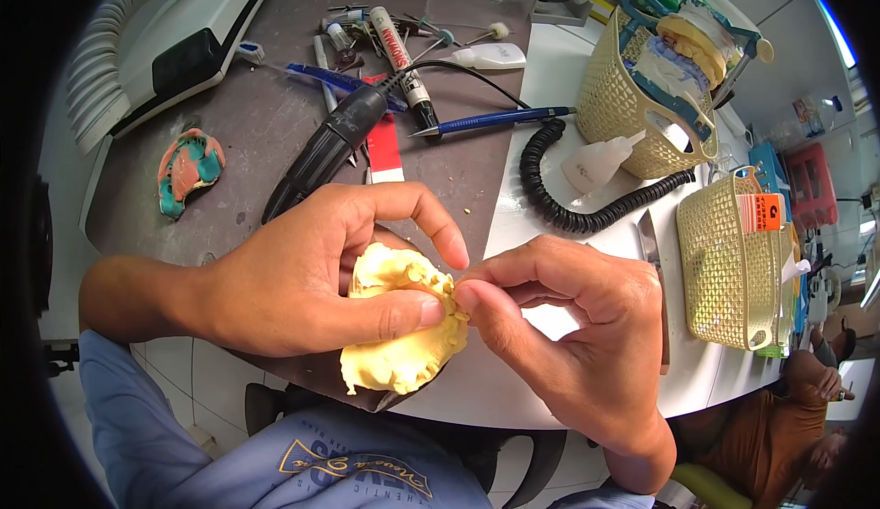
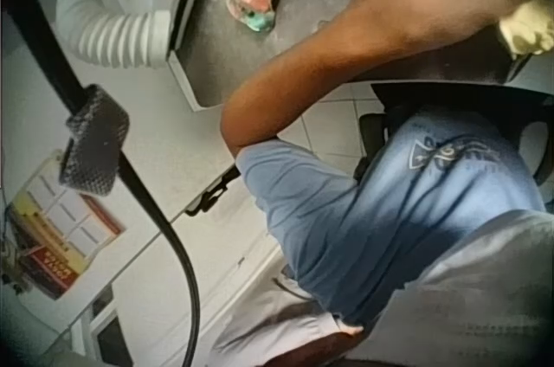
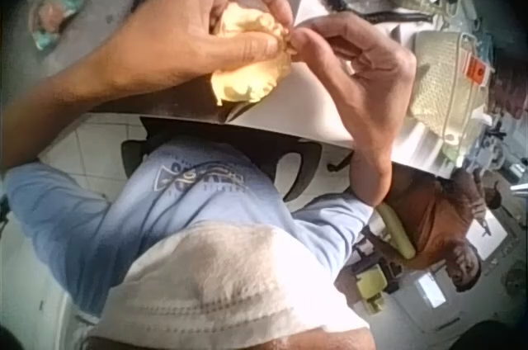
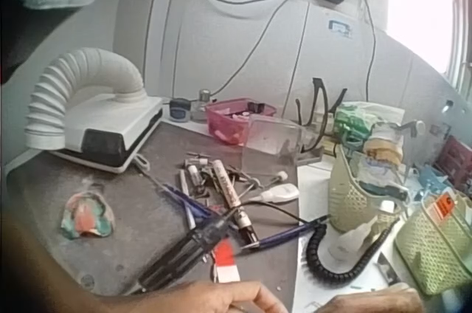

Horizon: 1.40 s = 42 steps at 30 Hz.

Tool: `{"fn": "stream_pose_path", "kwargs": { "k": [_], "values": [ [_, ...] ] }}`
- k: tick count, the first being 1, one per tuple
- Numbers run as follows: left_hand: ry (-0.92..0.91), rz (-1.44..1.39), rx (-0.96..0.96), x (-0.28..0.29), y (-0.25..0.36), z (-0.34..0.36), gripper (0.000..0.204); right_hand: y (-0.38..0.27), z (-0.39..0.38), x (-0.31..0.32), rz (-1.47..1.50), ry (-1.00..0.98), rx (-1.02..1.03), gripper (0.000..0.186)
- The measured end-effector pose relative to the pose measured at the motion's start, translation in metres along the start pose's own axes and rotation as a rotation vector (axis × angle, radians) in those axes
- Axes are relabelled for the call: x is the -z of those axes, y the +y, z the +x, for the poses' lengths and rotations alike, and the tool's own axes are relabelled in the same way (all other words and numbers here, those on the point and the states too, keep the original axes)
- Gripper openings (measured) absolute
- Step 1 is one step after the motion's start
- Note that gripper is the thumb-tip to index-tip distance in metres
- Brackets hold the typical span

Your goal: Adjusting a dental cast and a denture base using hand tools at a laboratory bench.

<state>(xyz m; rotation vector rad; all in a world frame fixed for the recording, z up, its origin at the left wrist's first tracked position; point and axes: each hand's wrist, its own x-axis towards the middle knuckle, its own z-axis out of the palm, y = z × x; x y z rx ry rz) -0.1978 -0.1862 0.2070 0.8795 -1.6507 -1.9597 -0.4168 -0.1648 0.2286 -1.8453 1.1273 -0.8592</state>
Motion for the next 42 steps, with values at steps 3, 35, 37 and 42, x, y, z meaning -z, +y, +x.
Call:
{"fn": "stream_pose_path", "kwargs": {
  "k": [3,35,37,42],
  "values": [
    [-0.001,0.002,-0.012,-0.001,0.0,0.0,0.027,0.001,-0.001,0.001,-0.008,0.0,0.005,0.004],
    [-0.011,-0.105,-0.061,-0.004,0.001,0.0,0.026,-0.005,-0.004,0.004,0.035,0.142,-0.033,0.024],
    [0.006,-0.129,-0.068,-0.004,0.001,0.001,0.026,-0.007,-0.006,0.012,-0.013,0.329,0.022,0.022],
    [0.029,-0.128,0.021,-0.001,0.006,-0.003,0.028,-0.013,-0.023,0.041,-0.234,0.505,0.035,0.009]
  ]
}}
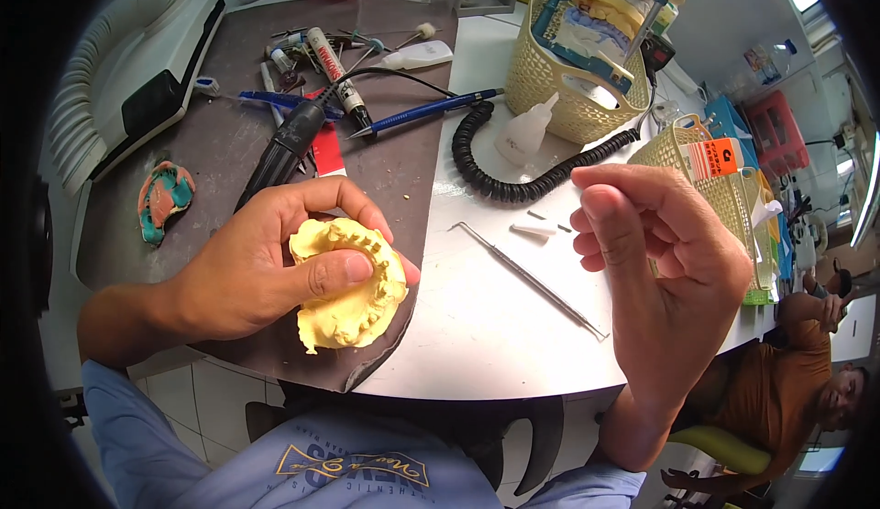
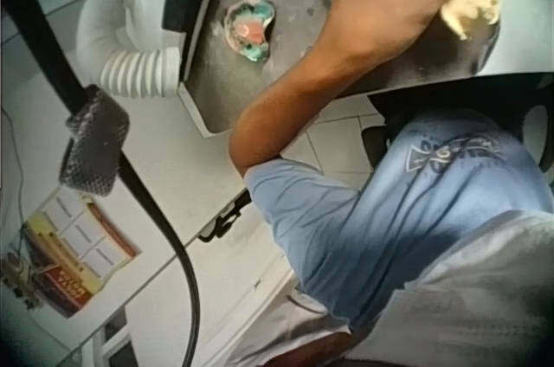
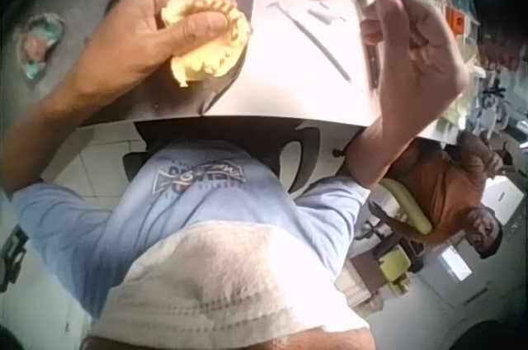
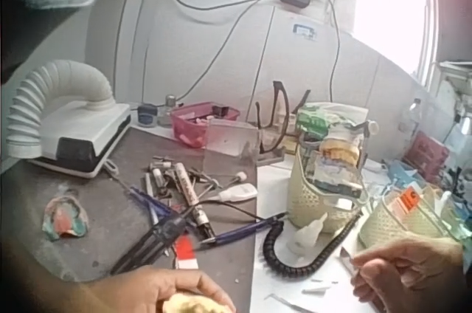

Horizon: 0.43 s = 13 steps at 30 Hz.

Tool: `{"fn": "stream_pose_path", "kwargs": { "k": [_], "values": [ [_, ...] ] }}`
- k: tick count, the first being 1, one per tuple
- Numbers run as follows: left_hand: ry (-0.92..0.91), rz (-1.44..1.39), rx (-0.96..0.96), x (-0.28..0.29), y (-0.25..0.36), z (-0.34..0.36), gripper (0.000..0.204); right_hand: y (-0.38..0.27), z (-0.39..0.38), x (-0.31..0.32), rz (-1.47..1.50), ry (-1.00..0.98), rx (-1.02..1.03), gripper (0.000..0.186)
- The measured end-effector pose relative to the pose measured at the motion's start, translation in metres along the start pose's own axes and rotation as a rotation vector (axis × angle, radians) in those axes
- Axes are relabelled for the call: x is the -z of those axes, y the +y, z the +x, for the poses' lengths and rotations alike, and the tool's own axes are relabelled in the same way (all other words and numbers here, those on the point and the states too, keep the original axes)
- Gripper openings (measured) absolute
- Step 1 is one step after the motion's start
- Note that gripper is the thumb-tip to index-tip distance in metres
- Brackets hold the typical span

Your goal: Adjusting a dental cast and a denture base using hand tools at a laboratory bench.

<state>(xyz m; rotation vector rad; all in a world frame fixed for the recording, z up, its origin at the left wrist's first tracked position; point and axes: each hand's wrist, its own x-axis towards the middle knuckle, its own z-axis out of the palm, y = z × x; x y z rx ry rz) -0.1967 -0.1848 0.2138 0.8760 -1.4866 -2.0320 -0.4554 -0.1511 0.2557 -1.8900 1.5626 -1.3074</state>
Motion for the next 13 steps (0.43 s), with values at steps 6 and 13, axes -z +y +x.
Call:
{"fn": "stream_pose_path", "kwargs": {
  "k": [6,13],
  "values": [
    [-0.044,0.002,-0.047,0.003,0.002,-0.001,0.03,0.009,-0.025,0.012,-0.625,-0.221,0.19,0.007],
    [-0.078,-0.078,-0.013,0.005,0.004,-0.008,0.034,0.024,-0.018,0.009,-0.733,-0.198,0.234,0.012]
  ]
}}
